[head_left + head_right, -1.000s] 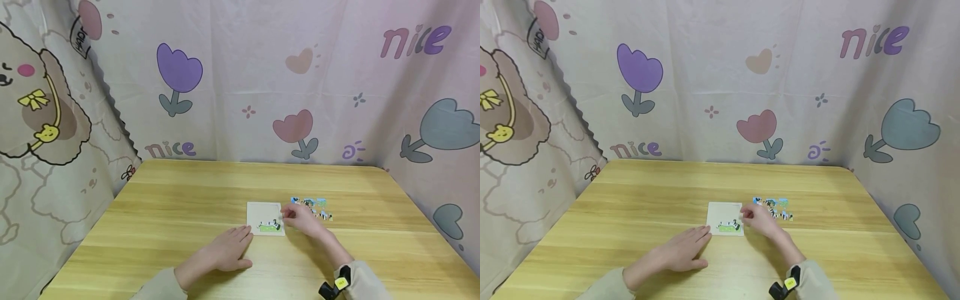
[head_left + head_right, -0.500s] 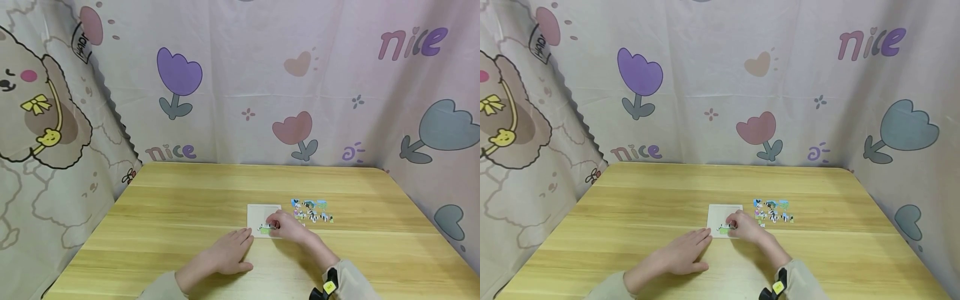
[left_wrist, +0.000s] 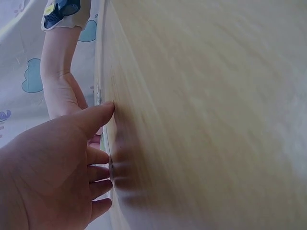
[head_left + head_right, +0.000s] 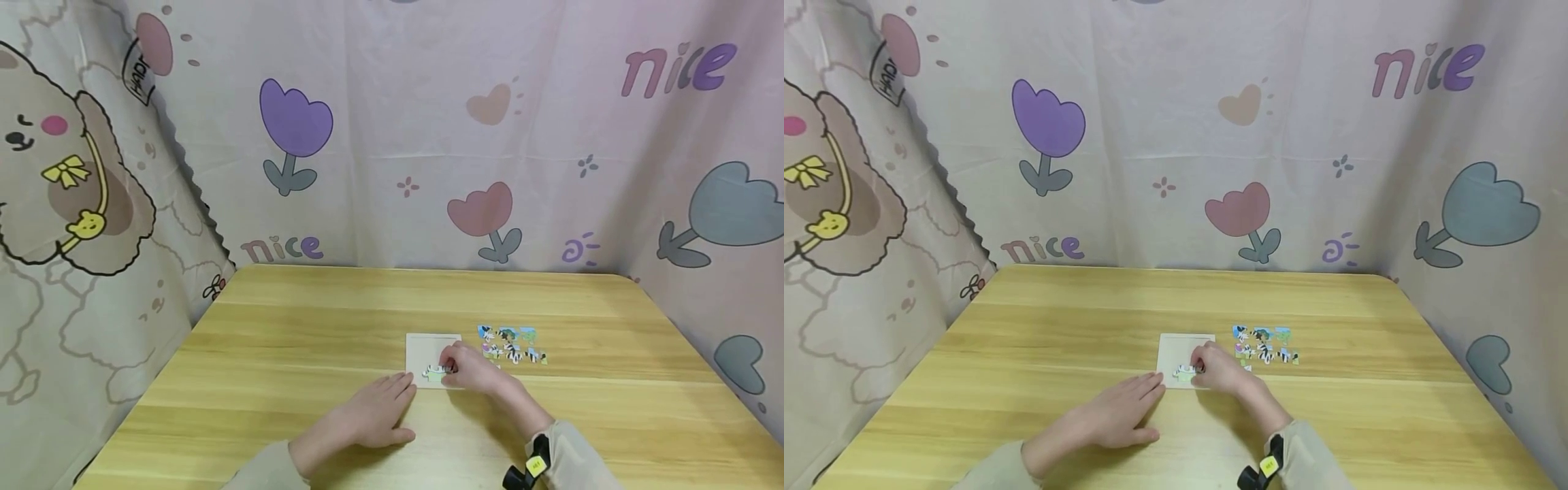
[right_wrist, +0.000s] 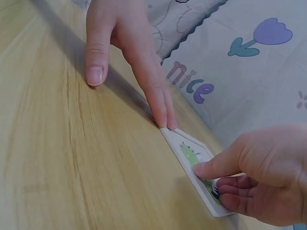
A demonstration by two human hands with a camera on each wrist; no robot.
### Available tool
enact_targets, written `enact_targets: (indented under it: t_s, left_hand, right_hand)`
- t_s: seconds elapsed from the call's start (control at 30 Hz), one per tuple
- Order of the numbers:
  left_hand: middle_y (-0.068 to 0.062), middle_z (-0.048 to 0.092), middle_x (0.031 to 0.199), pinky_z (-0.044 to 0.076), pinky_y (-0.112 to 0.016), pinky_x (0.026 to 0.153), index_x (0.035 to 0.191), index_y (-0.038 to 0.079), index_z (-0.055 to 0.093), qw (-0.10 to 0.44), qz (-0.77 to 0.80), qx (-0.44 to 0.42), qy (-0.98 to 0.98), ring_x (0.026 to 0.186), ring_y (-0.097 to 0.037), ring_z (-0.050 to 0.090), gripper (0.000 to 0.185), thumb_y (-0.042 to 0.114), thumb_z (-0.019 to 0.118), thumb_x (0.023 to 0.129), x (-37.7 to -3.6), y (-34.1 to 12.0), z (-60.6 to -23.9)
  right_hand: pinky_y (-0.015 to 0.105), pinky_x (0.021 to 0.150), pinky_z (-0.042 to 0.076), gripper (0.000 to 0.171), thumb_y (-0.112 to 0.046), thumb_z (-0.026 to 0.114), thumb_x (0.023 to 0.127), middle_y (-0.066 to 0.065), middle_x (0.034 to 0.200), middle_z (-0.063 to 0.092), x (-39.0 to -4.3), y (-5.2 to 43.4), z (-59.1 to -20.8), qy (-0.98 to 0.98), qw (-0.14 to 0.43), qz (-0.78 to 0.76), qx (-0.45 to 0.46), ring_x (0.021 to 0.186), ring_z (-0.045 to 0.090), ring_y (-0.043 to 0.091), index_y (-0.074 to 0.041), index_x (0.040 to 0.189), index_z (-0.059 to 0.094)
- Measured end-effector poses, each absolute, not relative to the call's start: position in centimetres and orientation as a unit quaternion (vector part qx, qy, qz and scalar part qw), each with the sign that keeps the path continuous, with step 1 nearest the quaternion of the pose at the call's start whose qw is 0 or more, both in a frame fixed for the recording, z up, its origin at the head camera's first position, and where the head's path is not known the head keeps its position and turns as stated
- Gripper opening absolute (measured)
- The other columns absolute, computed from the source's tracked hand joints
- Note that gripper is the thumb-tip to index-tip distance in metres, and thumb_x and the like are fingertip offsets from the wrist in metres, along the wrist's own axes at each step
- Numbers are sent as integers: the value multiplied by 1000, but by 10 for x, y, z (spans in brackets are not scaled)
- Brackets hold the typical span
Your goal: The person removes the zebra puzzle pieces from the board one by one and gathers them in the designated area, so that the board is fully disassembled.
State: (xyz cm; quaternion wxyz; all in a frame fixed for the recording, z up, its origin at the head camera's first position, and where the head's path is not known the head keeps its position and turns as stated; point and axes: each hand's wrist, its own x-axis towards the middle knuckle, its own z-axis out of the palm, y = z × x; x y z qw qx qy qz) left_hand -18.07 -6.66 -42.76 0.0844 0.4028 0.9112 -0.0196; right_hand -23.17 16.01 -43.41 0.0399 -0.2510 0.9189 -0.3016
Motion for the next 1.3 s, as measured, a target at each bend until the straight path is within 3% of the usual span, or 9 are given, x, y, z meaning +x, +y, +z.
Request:
enact_targets:
  t_s: [0.13, 0.3, 0.73, 1.3]
  left_hand:
    - [-11, 24, 150, 22, -35, 111, 143, 5, 34, 84, -20, 402, 911, 138, -23, 22, 75, 57, 45, 90, -180, -66, -428]
    - [-11, 25, 150, 22, -35, 111, 143, 5, 35, 81, -16, 406, 910, 137, -23, 23, 74, 56, 46, 90, -181, -66, -428]
    - [-12, 28, 149, 23, -37, 111, 141, 4, 36, 80, -10, 407, 910, 136, -24, 25, 71, 52, 49, 90, -182, -66, -424]
    - [-12, 28, 149, 24, -36, 110, 142, 5, 36, 68, -27, 414, 907, 136, -24, 25, 71, 53, 47, 90, -183, -66, -429]
  right_hand:
    - [24, 59, 42, 23, 6, 70, 70, 1, 75, 49, -232, 161, -436, 910, 42, -330, -248, 70, 45, 15, -3, 83, 54]
    - [22, 56, 43, 18, 6, 65, 78, -1, 71, 50, -232, 163, -440, 894, 64, -375, -235, 66, 47, 13, -5, 82, 51]
    - [22, 58, 43, 10, 1, 64, 82, 1, 74, 53, -232, 170, -444, 862, 79, -459, -198, 69, 49, 14, -4, 85, 55]
    - [33, 65, 56, 16, -1, 59, 87, 13, 81, 57, -224, 235, -432, 811, 97, -566, -113, 72, 62, 24, 8, 96, 49]
